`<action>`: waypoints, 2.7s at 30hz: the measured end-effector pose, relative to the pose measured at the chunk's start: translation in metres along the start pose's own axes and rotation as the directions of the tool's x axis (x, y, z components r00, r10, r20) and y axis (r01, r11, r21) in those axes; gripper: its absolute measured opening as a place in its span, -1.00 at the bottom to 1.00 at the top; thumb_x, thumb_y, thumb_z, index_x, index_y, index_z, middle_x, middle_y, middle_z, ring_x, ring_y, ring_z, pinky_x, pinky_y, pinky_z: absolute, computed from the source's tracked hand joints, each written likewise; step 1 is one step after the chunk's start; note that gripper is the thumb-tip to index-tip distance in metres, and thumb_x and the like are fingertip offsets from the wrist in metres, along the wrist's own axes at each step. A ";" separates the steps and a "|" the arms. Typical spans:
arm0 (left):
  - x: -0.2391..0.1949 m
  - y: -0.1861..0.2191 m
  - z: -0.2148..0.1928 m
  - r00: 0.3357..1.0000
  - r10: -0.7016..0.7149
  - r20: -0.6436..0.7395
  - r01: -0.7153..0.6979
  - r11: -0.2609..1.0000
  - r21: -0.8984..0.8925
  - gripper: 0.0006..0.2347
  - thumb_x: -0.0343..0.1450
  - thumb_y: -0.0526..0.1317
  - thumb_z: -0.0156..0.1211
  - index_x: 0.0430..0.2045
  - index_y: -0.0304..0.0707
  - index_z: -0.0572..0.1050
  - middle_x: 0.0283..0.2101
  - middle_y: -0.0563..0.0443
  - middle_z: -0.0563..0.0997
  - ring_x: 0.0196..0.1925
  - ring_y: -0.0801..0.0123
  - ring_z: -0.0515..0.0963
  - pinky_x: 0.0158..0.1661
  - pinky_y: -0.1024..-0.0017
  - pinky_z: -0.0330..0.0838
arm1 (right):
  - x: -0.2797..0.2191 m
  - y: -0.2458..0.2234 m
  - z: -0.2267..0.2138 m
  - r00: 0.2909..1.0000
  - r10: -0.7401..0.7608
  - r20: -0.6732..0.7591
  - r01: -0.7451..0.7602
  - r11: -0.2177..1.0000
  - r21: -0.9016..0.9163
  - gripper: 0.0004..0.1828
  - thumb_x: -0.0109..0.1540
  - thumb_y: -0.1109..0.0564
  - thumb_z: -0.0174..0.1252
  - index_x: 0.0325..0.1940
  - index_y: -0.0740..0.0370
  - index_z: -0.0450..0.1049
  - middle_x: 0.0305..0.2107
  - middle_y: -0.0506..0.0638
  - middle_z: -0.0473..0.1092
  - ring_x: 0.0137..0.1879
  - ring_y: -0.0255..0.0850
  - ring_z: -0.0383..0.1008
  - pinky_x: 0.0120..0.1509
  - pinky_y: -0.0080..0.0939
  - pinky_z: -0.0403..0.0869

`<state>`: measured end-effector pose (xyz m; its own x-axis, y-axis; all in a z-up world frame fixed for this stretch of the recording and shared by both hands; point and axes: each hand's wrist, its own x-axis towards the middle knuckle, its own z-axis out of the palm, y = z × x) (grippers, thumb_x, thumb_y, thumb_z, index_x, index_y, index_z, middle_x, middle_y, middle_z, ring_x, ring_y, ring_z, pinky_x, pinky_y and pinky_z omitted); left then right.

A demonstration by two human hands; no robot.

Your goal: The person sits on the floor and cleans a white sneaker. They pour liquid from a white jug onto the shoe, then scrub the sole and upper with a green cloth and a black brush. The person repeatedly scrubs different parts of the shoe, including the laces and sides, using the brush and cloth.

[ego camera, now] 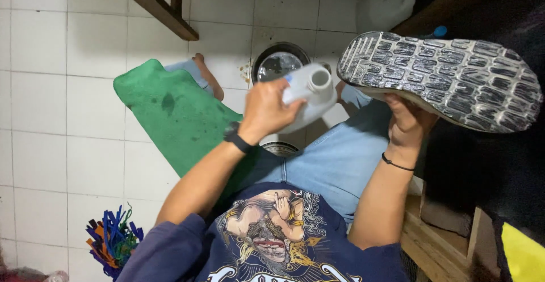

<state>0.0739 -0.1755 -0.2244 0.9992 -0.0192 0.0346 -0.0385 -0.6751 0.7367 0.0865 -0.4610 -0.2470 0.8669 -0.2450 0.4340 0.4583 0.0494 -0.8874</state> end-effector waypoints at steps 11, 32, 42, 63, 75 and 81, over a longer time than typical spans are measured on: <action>-0.017 -0.064 0.166 0.818 -0.427 0.386 0.486 0.871 -0.067 -0.68 0.20 -0.02 0.35 -0.44 -0.34 0.55 -0.45 -0.31 0.63 -0.21 -0.20 0.67 -0.24 0.05 0.54 | -0.115 0.243 -0.099 0.886 0.185 0.424 0.070 0.853 -0.518 -0.45 0.26 0.31 0.19 0.37 0.16 0.49 0.20 -0.02 0.46 0.31 -0.25 0.34 0.40 -0.15 0.33; -0.031 -0.093 0.271 0.535 -0.546 0.645 0.845 0.367 -0.389 -0.61 0.35 -0.30 0.09 0.00 -0.71 0.44 -0.02 -0.49 0.57 0.02 -0.13 0.61 -0.18 0.02 0.59 | -0.119 0.165 0.053 0.665 0.718 0.208 -0.723 0.688 -0.062 -0.42 0.09 0.23 0.53 0.15 0.34 0.50 0.04 0.01 0.46 0.14 -0.21 0.42 0.28 0.04 0.45; -0.001 -0.099 0.135 0.892 -0.401 0.208 0.409 0.523 -0.748 -0.57 0.39 -0.56 -0.08 0.17 -0.29 0.33 -0.06 -0.10 0.49 -0.06 0.30 0.47 -0.12 0.48 0.46 | -0.096 0.141 0.054 0.645 0.669 0.369 -0.758 0.623 0.193 -0.43 0.18 0.25 0.33 0.29 0.22 0.43 0.22 -0.02 0.39 0.34 -0.08 0.38 0.44 0.20 0.37; 0.079 -0.093 -0.075 0.870 0.483 -0.098 -0.491 0.831 -0.261 -0.34 0.26 -0.13 0.57 0.16 -0.50 0.33 0.14 -0.28 0.53 0.16 -0.03 0.61 0.22 0.10 0.47 | -0.009 0.088 0.056 0.088 0.993 0.078 0.118 0.067 -0.991 -0.07 -0.08 -0.64 0.21 0.12 -0.01 0.42 0.05 0.07 0.49 0.16 0.14 0.47 0.07 0.13 0.42; 0.090 -0.128 -0.060 0.926 0.372 0.057 -0.372 0.928 -0.012 -0.33 0.15 -0.09 0.50 0.17 -0.27 0.37 0.10 -0.20 0.57 0.00 -0.14 0.60 -0.05 0.08 0.43 | -0.066 0.151 0.045 -0.145 0.921 -0.362 0.216 -0.328 -0.920 -0.05 0.14 -0.33 0.32 0.51 -0.02 0.17 0.49 0.13 -0.07 0.55 -0.04 0.07 0.44 0.17 0.36; 0.085 -0.128 -0.066 0.948 0.318 0.018 -0.317 0.948 -0.044 -0.38 0.18 -0.10 0.50 0.13 -0.21 0.39 -0.02 -0.13 0.56 -0.10 -0.09 0.61 -0.14 0.08 0.46 | -0.070 0.172 0.015 0.041 0.988 -0.147 0.250 -0.153 -0.956 -0.36 0.16 -0.14 0.00 0.36 -0.15 0.36 0.21 0.20 0.19 0.31 0.16 0.24 0.35 -0.03 0.32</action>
<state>0.1631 -0.0421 -0.2714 0.9353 -0.2459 0.2545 -0.3531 -0.6015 0.7166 0.1070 -0.4206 -0.4276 0.4595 -0.1039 -0.8821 -0.0410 -0.9946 0.0958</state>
